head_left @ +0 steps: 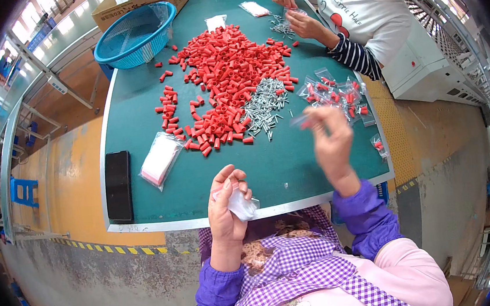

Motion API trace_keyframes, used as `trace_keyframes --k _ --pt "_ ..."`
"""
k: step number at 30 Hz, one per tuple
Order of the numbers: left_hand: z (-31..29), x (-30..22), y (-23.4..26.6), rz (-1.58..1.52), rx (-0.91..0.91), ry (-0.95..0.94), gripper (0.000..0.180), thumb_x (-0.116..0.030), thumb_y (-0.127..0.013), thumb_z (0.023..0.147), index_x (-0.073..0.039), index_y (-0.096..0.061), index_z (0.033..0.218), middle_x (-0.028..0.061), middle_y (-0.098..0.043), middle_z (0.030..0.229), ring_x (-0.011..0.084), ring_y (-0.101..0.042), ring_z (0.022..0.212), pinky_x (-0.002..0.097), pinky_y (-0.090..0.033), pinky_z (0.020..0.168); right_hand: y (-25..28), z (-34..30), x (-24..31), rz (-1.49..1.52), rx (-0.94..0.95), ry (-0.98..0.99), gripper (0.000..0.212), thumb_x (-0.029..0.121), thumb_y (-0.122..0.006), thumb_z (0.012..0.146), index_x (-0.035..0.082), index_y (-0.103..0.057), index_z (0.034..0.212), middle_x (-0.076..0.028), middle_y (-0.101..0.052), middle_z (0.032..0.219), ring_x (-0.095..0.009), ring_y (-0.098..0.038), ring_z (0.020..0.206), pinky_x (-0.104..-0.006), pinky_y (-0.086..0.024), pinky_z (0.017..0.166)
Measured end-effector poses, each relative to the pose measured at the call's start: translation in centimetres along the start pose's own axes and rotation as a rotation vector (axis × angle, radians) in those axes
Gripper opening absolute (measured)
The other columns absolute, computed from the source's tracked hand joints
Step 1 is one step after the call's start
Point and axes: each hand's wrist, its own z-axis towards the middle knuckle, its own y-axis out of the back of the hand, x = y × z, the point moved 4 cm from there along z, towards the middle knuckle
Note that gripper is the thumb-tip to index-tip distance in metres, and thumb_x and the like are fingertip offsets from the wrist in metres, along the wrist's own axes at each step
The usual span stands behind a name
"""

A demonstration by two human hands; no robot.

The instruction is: The person assembles small red plastic components with metal pins by hand, then places the assembled components into small plastic bags.

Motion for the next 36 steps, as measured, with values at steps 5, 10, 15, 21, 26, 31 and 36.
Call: trace_keyframes --k 5,10,15,21,26,31,36 --pt "0.3 0.0 0.0 -0.159 -0.007 -0.024 0.038 -0.007 -0.054 0.09 -0.005 -0.044 0.126 0.0131 -0.053 0.104 0.0178 -0.055 0.084 0.0313 -0.051 0.074 -0.3 0.5 -0.4 0.182 0.118 -0.153 0.009 0.009 -0.064 0.085 0.003 -0.065 0.092 -0.007 -0.062 0.082 -0.016 -0.059 0.076 -0.0279 -0.046 0.066" --pt "0.1 0.1 -0.8 -0.139 -0.032 -0.069 0.036 -0.008 -0.053 0.091 -0.005 -0.043 0.126 0.0122 -0.054 0.108 0.0198 -0.055 0.097 0.0335 -0.048 0.087 -7.0 -7.2 3.7 0.727 0.708 -0.655 0.018 0.017 -0.068 0.084 0.0 -0.065 0.087 0.001 -0.059 0.069 -0.004 -0.052 0.064 -0.0234 -0.043 0.056" --pt "-0.4 -0.3 -0.4 -0.12 -0.048 -0.085 0.037 -0.009 -0.053 0.092 -0.007 -0.043 0.127 0.0144 -0.054 0.12 0.0228 -0.052 0.112 0.0363 -0.043 0.099 -8.6 -8.2 6.0 0.835 0.647 -0.69 0.014 0.014 -0.068 0.083 0.0 -0.065 0.085 0.0 -0.06 0.07 -0.005 -0.051 0.062 -0.023 -0.043 0.055" --pt "-0.5 0.1 -0.6 -0.063 -0.064 -0.06 0.033 -0.021 -0.055 0.093 -0.008 -0.045 0.122 0.0129 -0.053 0.125 0.0245 -0.05 0.116 0.0401 -0.042 0.1 -7.3 -6.5 6.9 0.376 0.299 -0.021 0.006 0.007 -0.063 0.085 0.002 -0.066 0.086 -0.004 -0.061 0.076 -0.011 -0.056 0.063 -0.0255 -0.044 0.056" --pt "-0.6 0.2 2.4 -0.111 -0.108 0.027 0.032 -0.025 -0.056 0.093 -0.01 -0.047 0.119 0.0066 -0.055 0.112 0.0172 -0.055 0.097 0.033 -0.05 0.075 -7.0 -6.6 5.6 0.639 0.34 -0.459 0.006 0.005 -0.061 0.086 0.0 -0.064 0.087 -0.004 -0.061 0.079 -0.009 -0.054 0.066 -0.0248 -0.043 0.058" --pt "-1.3 -0.5 0.2 0.234 -0.211 0.071 0.034 -0.021 -0.066 0.087 -0.005 -0.054 0.114 0.0002 -0.059 0.086 0.0064 -0.048 0.061 0.0199 -0.041 0.05 -6.5 -6.7 6.4 0.701 0.527 -0.39 0.008 0.007 -0.062 0.086 -0.001 -0.064 0.088 -0.005 -0.06 0.076 -0.008 -0.052 0.065 -0.0249 -0.043 0.057" --pt "-1.2 -0.3 -0.5 0.285 -0.252 0.038 0.02 -0.014 -0.068 0.085 -0.002 -0.063 0.099 -0.0024 -0.058 0.075 0.0041 -0.047 0.058 0.0176 -0.036 0.048 -6.3 -6.4 5.8 0.702 0.631 -0.37 0.011 0.009 -0.064 0.086 -0.002 -0.064 0.088 -0.005 -0.06 0.074 -0.008 -0.051 0.065 -0.0247 -0.043 0.057"
